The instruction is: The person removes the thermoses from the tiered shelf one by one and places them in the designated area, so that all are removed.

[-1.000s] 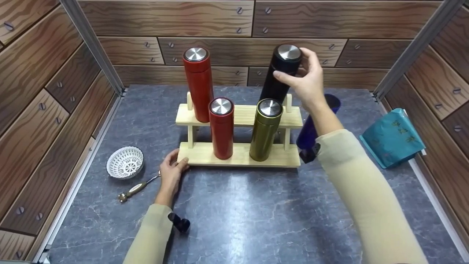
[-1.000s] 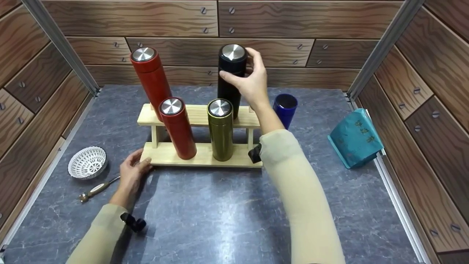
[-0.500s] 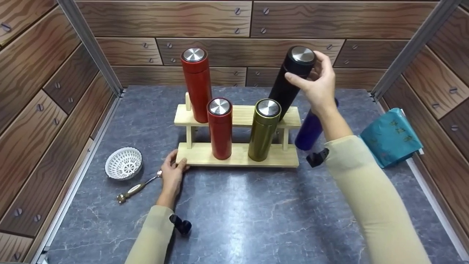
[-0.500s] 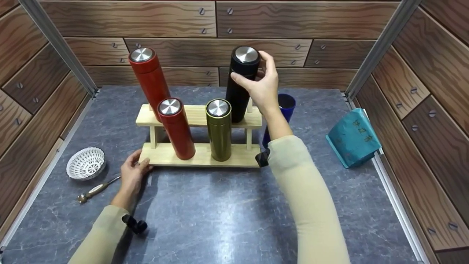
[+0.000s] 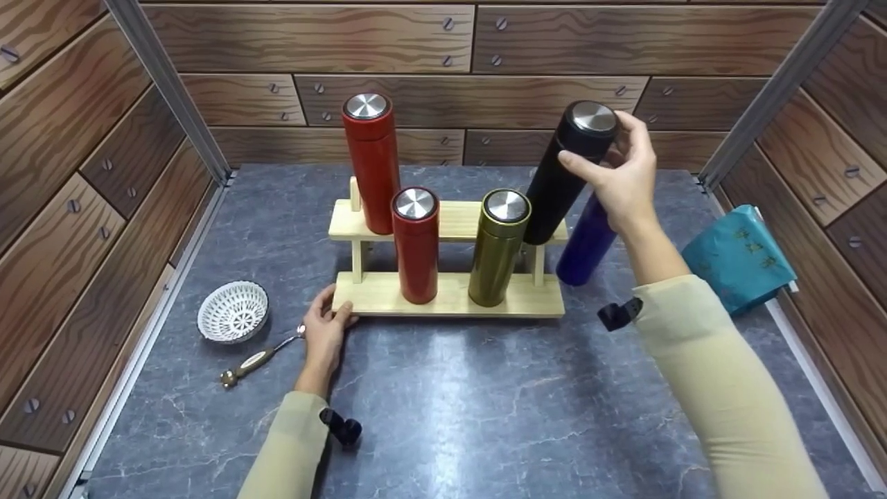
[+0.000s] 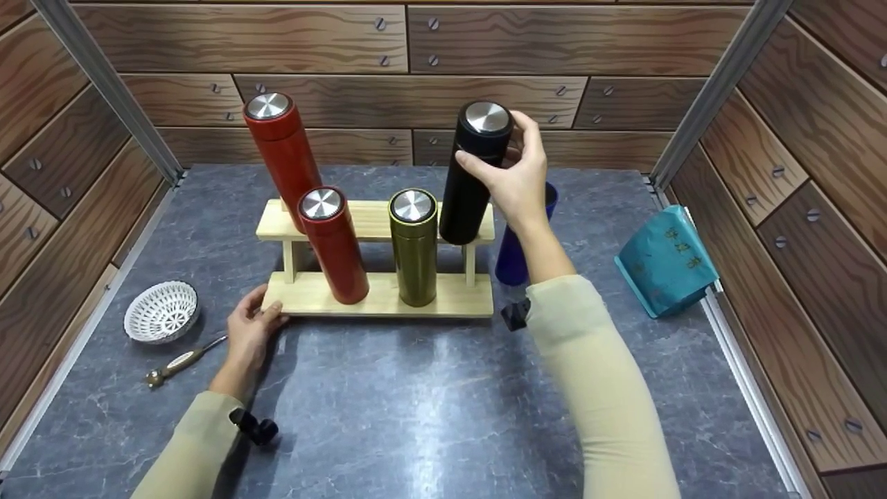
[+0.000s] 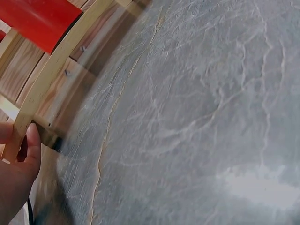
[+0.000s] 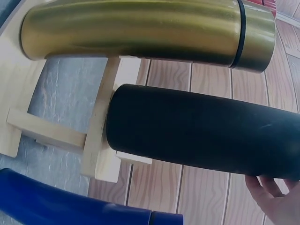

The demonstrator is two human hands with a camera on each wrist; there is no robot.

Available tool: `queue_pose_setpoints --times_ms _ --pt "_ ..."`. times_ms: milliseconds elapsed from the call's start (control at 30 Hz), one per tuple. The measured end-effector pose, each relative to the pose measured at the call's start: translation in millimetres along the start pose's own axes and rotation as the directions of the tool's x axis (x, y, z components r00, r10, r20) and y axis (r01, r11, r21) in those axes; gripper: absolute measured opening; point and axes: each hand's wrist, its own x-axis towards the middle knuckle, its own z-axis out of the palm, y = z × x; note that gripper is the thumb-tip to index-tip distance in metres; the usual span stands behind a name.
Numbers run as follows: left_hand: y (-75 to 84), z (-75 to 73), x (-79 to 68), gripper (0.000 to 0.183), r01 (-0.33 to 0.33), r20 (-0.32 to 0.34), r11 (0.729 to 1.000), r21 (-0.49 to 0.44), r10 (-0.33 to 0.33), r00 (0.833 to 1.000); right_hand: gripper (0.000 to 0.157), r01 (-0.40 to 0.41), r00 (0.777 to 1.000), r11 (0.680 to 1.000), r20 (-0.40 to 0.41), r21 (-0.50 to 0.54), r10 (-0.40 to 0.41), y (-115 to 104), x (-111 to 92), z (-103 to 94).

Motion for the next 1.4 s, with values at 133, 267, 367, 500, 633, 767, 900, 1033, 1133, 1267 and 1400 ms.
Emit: queue_pose_setpoints --times_ms 133,267,367,500,633,767,900,1033,1133,1267,1400 --pt "-1.4 0.5 -0.9 0.050 0.001 0.005 1.000 -0.018 -0.001 1.000 0.069 -0.004 1.000 1.000 -0.002 -0.008 0.004 -2.4 -2.5 -8.3" --pt "-2.2 0.3 -0.5 0.049 0.012 -0.001 0.999 -0.044 -0.012 1.000 0.070 0.010 1.000 0.999 -0.009 -0.032 -0.011 -2.1 -5.5 -15.9" --pt "-2.6 -0.6 0.2 0.049 0.024 -0.012 0.998 -0.059 -0.025 1.000 0.070 0.017 1.000 1.000 -0.019 -0.021 -0.018 -1.1 -9.2 -19.7" --pt "-2.3 -2.2 0.9 0.050 0.034 -0.019 0.998 -0.055 -0.035 0.999 0.069 0.016 1.000 1.000 -0.024 0.011 -0.016 -3.8 -16.3 -23.5" --pt "-2.4 -2.2 0.3 0.050 0.049 -0.025 0.998 -0.046 -0.050 0.998 0.070 0.015 1.000 1.000 -0.013 0.018 -0.015 -5.4 -22.8 -31.6" --pt "-2.2 -0.4 -0.7 0.050 0.059 -0.027 0.996 -0.070 -0.061 0.998 0.070 0.027 0.999 1.000 -0.021 0.010 -0.027 -4.0 -29.3 -43.0" --pt "-1.7 0.4 -0.5 0.051 0.051 -0.029 0.996 -0.079 -0.054 0.998 0.070 0.020 0.999 1.000 -0.049 0.019 -0.019 -3.0 -36.9 -54.7" --pt "-1.5 0.6 -0.8 0.051 0.035 -0.043 0.995 -0.090 -0.039 0.998 0.070 0.007 0.998 1.000 -0.058 0.008 -0.007 -0.1 -43.8 -65.0" --pt "-1.2 0.9 -1.2 0.051 0.032 -0.057 0.994 -0.105 -0.039 0.998 0.070 0.019 0.998 1.000 -0.058 -0.006 -0.019 3.7 -48.0 -71.3" --pt "-1.2 2.0 -1.8 0.051 0.047 -0.069 0.991 -0.128 -0.056 0.996 0.071 0.019 0.998 1.000 -0.064 -0.019 -0.021 10.2 -53.0 -79.3" --pt "-1.4 3.9 -3.0 0.051 0.058 -0.087 0.988 -0.140 -0.071 0.994 0.071 0.012 0.998 0.999 -0.053 -0.043 -0.014 18.4 -56.7 -86.6"
